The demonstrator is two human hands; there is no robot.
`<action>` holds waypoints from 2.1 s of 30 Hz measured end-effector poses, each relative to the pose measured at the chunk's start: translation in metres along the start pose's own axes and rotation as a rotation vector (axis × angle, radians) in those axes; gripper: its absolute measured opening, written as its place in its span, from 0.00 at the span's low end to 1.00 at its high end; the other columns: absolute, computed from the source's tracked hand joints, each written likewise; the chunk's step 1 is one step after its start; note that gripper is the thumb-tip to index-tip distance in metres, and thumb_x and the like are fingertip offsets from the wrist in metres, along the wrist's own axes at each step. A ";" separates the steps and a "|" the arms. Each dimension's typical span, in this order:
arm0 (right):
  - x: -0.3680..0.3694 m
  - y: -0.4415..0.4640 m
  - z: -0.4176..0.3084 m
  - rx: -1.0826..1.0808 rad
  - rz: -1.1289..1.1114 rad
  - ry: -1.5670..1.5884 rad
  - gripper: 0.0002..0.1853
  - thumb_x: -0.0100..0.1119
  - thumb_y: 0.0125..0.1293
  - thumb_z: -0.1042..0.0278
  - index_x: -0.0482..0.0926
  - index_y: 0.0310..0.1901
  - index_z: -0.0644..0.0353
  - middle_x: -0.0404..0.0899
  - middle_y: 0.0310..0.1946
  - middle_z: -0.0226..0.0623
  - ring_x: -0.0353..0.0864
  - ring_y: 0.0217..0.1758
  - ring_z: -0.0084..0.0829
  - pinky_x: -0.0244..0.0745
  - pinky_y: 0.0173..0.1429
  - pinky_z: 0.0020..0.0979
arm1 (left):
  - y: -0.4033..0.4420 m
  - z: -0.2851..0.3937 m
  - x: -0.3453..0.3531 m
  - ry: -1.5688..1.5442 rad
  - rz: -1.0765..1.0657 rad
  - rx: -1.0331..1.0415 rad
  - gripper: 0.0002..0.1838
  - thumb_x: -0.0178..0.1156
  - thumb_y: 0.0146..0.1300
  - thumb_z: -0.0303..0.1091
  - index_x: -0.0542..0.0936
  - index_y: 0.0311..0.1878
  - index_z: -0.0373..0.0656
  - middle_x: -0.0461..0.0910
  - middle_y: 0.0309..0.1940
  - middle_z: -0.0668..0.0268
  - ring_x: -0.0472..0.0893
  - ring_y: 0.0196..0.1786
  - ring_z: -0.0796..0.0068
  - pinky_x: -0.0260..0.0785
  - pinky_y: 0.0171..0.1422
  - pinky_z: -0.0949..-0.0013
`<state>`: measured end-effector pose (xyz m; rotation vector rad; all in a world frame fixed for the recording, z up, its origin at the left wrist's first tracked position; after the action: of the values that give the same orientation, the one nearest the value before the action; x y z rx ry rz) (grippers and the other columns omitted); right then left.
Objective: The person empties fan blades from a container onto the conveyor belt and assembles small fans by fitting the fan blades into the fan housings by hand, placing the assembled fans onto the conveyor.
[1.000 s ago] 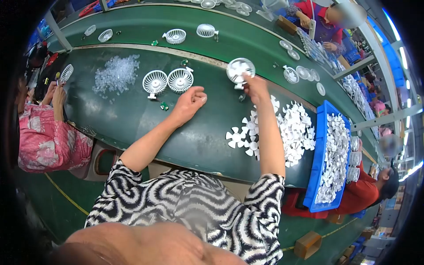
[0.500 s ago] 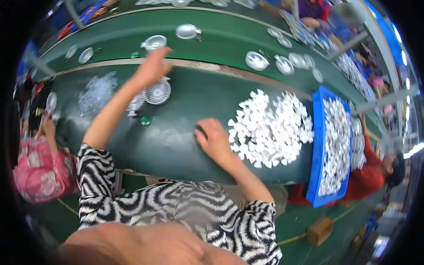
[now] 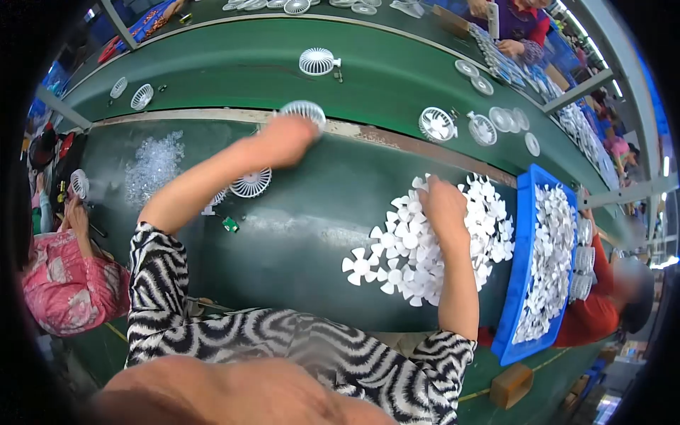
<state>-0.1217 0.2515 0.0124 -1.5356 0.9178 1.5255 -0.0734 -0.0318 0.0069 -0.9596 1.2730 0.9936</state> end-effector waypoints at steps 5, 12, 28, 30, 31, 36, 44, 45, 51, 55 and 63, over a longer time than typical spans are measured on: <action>0.001 0.001 0.011 -0.015 -0.004 0.135 0.18 0.63 0.57 0.59 0.79 0.44 0.63 0.81 0.29 0.47 0.81 0.34 0.47 0.74 0.42 0.42 | 0.002 0.044 -0.018 -0.282 -0.303 0.221 0.17 0.61 0.54 0.46 0.81 0.36 0.40 0.81 0.34 0.53 0.80 0.42 0.52 0.71 0.49 0.53; 0.007 -0.002 0.015 0.015 -0.010 0.206 0.18 0.66 0.53 0.60 0.78 0.43 0.62 0.80 0.27 0.47 0.81 0.33 0.46 0.74 0.39 0.41 | 0.145 -0.104 -0.014 0.024 0.390 -0.221 0.32 0.64 0.52 0.44 0.68 0.61 0.50 0.66 0.60 0.55 0.67 0.61 0.50 0.65 0.60 0.49; -0.046 -0.036 -0.019 -0.135 0.264 0.336 0.17 0.64 0.54 0.65 0.75 0.45 0.58 0.79 0.36 0.44 0.79 0.35 0.46 0.75 0.37 0.41 | 0.036 -0.031 -0.018 -2.365 0.095 -0.034 0.27 0.46 0.71 0.52 0.66 0.63 0.42 0.74 0.56 0.58 0.76 0.57 0.61 0.70 0.62 0.52; -0.045 -0.044 -0.022 -0.164 0.316 0.352 0.17 0.65 0.53 0.66 0.76 0.45 0.60 0.79 0.36 0.44 0.80 0.33 0.43 0.75 0.37 0.39 | -0.002 -0.007 -0.020 -2.402 0.110 0.085 0.30 0.43 0.71 0.56 0.64 0.65 0.41 0.71 0.59 0.54 0.75 0.59 0.55 0.69 0.62 0.49; -0.048 -0.052 -0.022 -0.128 0.328 0.450 0.18 0.65 0.53 0.67 0.76 0.46 0.61 0.79 0.37 0.45 0.80 0.33 0.41 0.75 0.37 0.38 | -0.019 0.005 -0.019 -2.451 0.102 0.077 0.32 0.40 0.70 0.58 0.64 0.64 0.41 0.71 0.59 0.52 0.75 0.58 0.54 0.70 0.62 0.48; -0.050 -0.084 -0.051 -0.138 0.226 1.047 0.17 0.62 0.55 0.77 0.75 0.48 0.65 0.76 0.33 0.28 0.73 0.31 0.16 0.70 0.36 0.19 | -0.094 0.058 0.000 -2.382 0.206 -0.277 0.19 0.57 0.66 0.36 0.71 0.55 0.35 0.79 0.49 0.57 0.80 0.51 0.63 0.77 0.55 0.56; -0.034 -0.127 -0.147 -0.371 0.300 0.742 0.17 0.67 0.52 0.69 0.75 0.44 0.62 0.78 0.33 0.38 0.79 0.30 0.32 0.74 0.33 0.31 | -0.127 0.104 0.040 -2.307 0.211 -0.261 0.20 0.51 0.70 0.44 0.73 0.54 0.37 0.80 0.46 0.62 0.81 0.47 0.73 0.77 0.52 0.68; -0.034 -0.128 -0.152 -0.417 0.404 0.641 0.17 0.67 0.50 0.68 0.75 0.42 0.61 0.77 0.33 0.39 0.79 0.33 0.39 0.74 0.32 0.36 | -0.129 0.103 0.043 -2.305 0.206 -0.256 0.20 0.51 0.70 0.44 0.73 0.54 0.37 0.80 0.46 0.62 0.81 0.47 0.73 0.77 0.52 0.68; -0.029 -0.125 -0.169 -0.418 0.428 0.471 0.17 0.68 0.49 0.68 0.76 0.41 0.60 0.72 0.29 0.37 0.76 0.34 0.38 0.73 0.31 0.38 | -0.135 0.094 0.046 -2.169 0.316 -0.221 0.19 0.53 0.69 0.44 0.72 0.54 0.39 0.79 0.45 0.66 0.81 0.44 0.79 0.76 0.48 0.71; -0.033 -0.123 -0.178 -0.442 0.514 0.380 0.16 0.67 0.51 0.67 0.77 0.42 0.59 0.74 0.30 0.36 0.77 0.32 0.35 0.73 0.32 0.34 | -0.132 0.087 0.056 -2.210 0.335 -0.281 0.19 0.53 0.69 0.45 0.72 0.53 0.39 0.79 0.44 0.66 0.80 0.43 0.79 0.75 0.47 0.72; -0.023 -0.113 -0.191 -0.503 0.471 0.417 0.16 0.66 0.51 0.69 0.77 0.43 0.59 0.75 0.32 0.37 0.77 0.35 0.38 0.74 0.34 0.35 | -0.133 0.095 0.064 -1.967 0.438 -0.260 0.17 0.58 0.65 0.38 0.74 0.51 0.36 0.79 0.41 0.69 0.77 0.40 0.84 0.71 0.43 0.77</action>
<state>0.0638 0.1302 0.0360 -2.1656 1.2625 1.9053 0.0837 0.0235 -0.0483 0.3885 -0.3850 1.6701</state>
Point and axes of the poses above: each hand's wrist, its own y-axis towards the middle knuckle, its own x-axis out of the palm, z = x × y, the point moved 6 cm from there along y, towards the middle knuckle
